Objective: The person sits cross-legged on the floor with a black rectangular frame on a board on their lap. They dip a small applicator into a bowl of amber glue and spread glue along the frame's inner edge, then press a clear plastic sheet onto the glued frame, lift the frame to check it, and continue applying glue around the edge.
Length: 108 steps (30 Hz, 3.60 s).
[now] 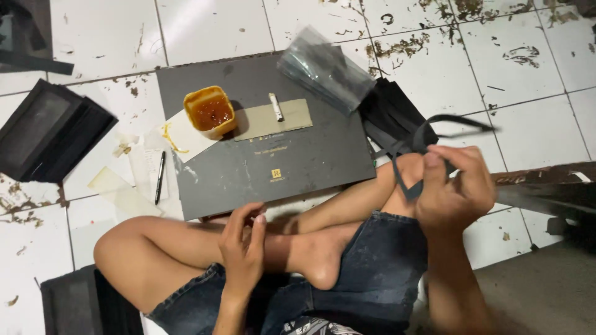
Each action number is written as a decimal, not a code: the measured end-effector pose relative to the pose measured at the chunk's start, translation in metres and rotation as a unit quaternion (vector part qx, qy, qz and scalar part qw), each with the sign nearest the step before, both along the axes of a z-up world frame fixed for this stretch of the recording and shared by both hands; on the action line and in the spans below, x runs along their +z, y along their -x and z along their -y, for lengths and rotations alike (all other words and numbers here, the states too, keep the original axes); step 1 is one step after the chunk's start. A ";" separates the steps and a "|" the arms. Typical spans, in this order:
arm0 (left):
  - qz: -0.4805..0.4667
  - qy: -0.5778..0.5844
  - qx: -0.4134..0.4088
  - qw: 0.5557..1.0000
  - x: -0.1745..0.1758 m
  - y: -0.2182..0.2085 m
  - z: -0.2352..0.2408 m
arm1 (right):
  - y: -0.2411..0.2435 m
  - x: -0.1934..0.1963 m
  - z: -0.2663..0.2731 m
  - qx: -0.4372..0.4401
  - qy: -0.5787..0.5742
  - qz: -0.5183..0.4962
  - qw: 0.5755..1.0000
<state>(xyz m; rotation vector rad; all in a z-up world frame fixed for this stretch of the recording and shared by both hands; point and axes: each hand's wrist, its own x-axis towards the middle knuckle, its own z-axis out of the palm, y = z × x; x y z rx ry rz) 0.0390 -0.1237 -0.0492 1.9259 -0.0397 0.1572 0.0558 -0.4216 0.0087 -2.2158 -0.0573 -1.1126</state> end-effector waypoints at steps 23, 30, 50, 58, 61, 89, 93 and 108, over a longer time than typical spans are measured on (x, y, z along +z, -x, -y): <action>0.019 -0.367 0.141 0.919 -0.043 -0.050 -0.037 | -0.089 -0.131 -0.032 0.127 0.042 -0.202 0.970; 0.152 -0.459 -0.063 0.873 -0.051 -0.078 -0.040 | -0.063 -0.146 -0.032 0.108 0.227 -0.268 0.930; 0.142 -0.454 -0.050 0.878 -0.067 -0.091 -0.058 | -0.089 -0.141 -0.050 0.088 0.140 -0.225 0.960; 0.130 -0.439 -0.039 0.888 -0.070 -0.098 -0.062 | -0.172 -0.140 -0.120 0.097 0.046 -0.211 0.972; 0.131 -0.442 -0.037 0.887 -0.069 -0.100 -0.063 | -0.193 -0.155 -0.127 0.021 0.128 -0.226 0.965; 0.296 0.009 0.003 0.955 -0.049 -0.155 -0.078 | -0.119 -0.131 -0.158 0.197 -0.510 -0.201 0.813; 0.309 0.019 0.017 0.951 -0.047 -0.159 -0.077 | -0.107 -0.128 -0.166 0.190 -0.523 -0.210 0.804; 0.345 0.084 0.051 0.934 -0.050 -0.168 -0.070 | -0.088 -0.109 -0.171 0.180 -0.525 -0.220 0.802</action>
